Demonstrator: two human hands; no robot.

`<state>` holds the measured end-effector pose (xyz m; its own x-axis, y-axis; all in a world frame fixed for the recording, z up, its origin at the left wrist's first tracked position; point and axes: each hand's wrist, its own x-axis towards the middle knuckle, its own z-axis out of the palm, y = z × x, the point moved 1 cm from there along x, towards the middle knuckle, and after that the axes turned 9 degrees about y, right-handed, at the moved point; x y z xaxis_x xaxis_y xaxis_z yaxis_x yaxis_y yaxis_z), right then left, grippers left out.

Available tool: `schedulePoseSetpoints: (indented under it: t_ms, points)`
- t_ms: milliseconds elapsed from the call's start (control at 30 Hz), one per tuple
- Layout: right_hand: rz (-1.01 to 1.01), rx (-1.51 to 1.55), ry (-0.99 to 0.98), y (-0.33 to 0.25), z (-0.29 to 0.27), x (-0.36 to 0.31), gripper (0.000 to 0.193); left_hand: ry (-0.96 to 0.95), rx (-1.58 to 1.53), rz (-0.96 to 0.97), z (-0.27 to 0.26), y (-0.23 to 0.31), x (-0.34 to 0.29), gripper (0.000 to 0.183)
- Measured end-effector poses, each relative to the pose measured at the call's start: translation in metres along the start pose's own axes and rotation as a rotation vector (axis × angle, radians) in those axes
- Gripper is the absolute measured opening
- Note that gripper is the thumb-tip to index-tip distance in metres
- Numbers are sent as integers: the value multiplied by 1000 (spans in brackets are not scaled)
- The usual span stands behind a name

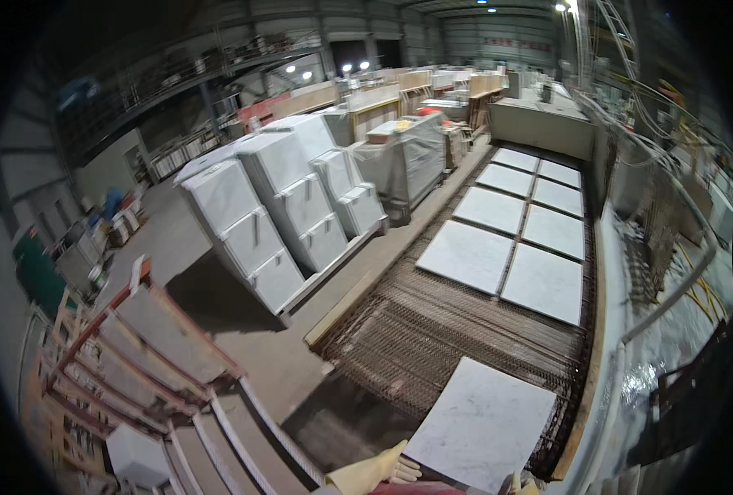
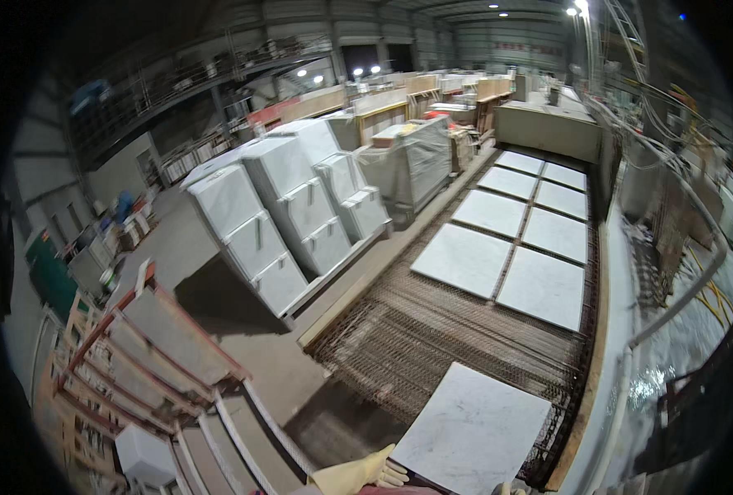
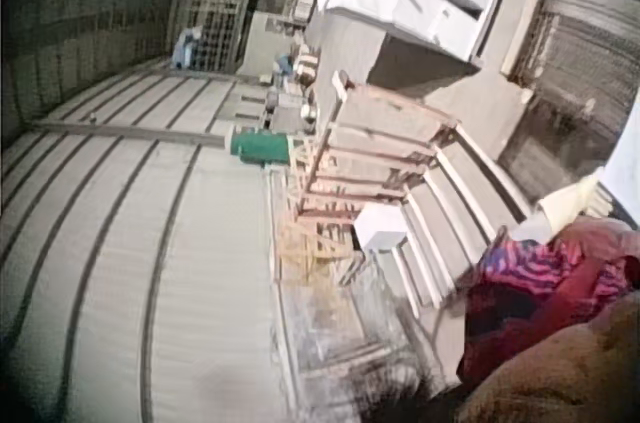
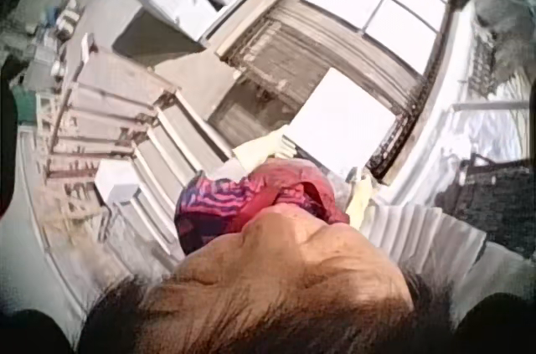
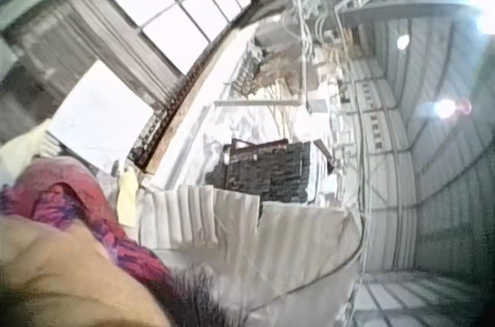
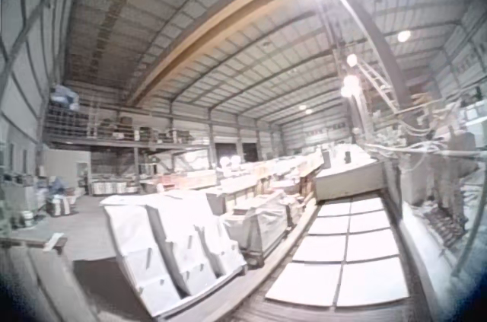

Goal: The person repeatedly picks up white square tiles from a stack and places them onto a conveyor belt. The person wears yellow gloves and moves between the stack and the belt in a repetitive loop.

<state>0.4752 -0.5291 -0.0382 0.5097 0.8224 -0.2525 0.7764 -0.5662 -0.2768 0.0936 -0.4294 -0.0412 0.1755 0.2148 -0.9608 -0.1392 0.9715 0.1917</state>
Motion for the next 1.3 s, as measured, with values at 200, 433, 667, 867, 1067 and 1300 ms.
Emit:
schedulePoseSetpoints:
  t_ms: [200, 433, 667, 867, 1067, 1300]
  points:
    - [38, 175, -85, -19, -23, -6, 46, 4, -192, 52, 15, 3, -12, 79]
    - [193, 545, -193, -17, -6, -14, 44, -98, -292, 120, 2, -10, 23, 82]
    - [422, 1048, -286, -12, 14, 1, 34, -223, -298, 129, 4, -5, 4, 77]
    - [141, 334, -281, -37, -21, -1, 47, -325, -307, 75, -4, -5, 11, 74]
    - [132, 306, -256, -46, -25, 7, 48, -335, -285, 25, 0, 1, 4, 75]
    - [108, 296, -271, -55, -34, 15, 48, -427, -275, 8, -12, -5, 4, 74]
